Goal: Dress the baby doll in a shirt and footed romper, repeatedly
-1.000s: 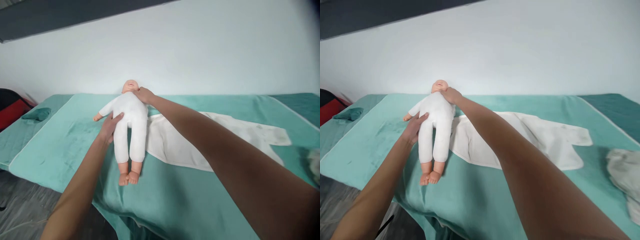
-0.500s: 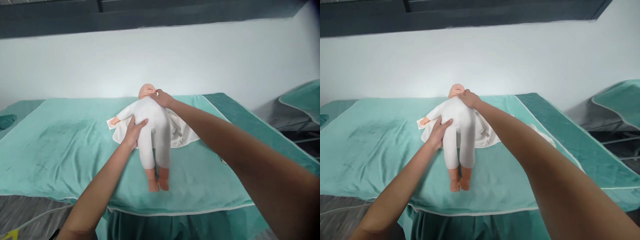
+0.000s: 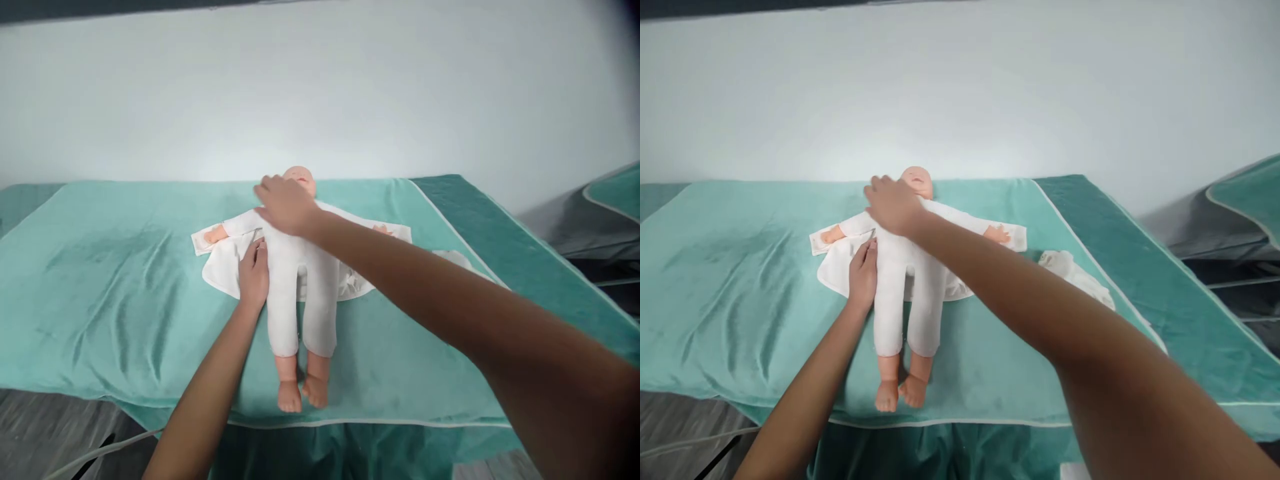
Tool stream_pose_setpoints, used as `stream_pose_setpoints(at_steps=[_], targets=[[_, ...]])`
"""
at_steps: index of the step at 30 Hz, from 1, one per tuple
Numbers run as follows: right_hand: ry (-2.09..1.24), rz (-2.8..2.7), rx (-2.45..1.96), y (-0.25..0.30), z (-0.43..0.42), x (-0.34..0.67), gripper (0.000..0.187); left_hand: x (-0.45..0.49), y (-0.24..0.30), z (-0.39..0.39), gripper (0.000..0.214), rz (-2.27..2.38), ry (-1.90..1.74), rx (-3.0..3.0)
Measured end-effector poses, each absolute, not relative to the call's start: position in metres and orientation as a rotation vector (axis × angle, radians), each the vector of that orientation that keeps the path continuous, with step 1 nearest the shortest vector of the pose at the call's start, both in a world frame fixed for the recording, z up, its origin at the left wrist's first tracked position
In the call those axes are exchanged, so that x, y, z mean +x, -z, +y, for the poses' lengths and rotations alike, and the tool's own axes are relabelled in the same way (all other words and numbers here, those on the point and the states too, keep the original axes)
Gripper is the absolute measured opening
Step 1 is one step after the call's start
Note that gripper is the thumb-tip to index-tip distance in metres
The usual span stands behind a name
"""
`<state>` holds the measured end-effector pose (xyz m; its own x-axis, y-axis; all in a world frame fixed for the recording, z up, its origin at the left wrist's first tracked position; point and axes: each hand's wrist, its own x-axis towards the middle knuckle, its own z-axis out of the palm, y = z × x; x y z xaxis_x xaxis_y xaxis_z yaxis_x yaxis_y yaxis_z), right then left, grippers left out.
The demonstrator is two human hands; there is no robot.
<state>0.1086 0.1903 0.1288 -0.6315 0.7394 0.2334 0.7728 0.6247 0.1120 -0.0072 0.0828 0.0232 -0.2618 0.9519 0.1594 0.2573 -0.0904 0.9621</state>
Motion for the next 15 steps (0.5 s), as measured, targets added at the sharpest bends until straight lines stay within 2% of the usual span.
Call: stream_pose_setpoints(at_steps=[7, 11, 15], targets=[[0.031, -3.036, -1.017, -0.085, 0.218, 0.041, 0.028, -0.009, -0.02, 0.082, 0.027, 1.684, -1.345, 1.408], [-0.078, -3.028, -1.0, -0.097, 0.223, 0.057, 0.024, -0.01, -0.021, 0.086, 0.026, 1.781, -1.273, 1.562], [-0.131, -2.841, -1.059, -0.113, 0.215, 0.087, 0.028, -0.012, -0.027, 0.109, 0.029, 2.067, -0.931, 2.056]])
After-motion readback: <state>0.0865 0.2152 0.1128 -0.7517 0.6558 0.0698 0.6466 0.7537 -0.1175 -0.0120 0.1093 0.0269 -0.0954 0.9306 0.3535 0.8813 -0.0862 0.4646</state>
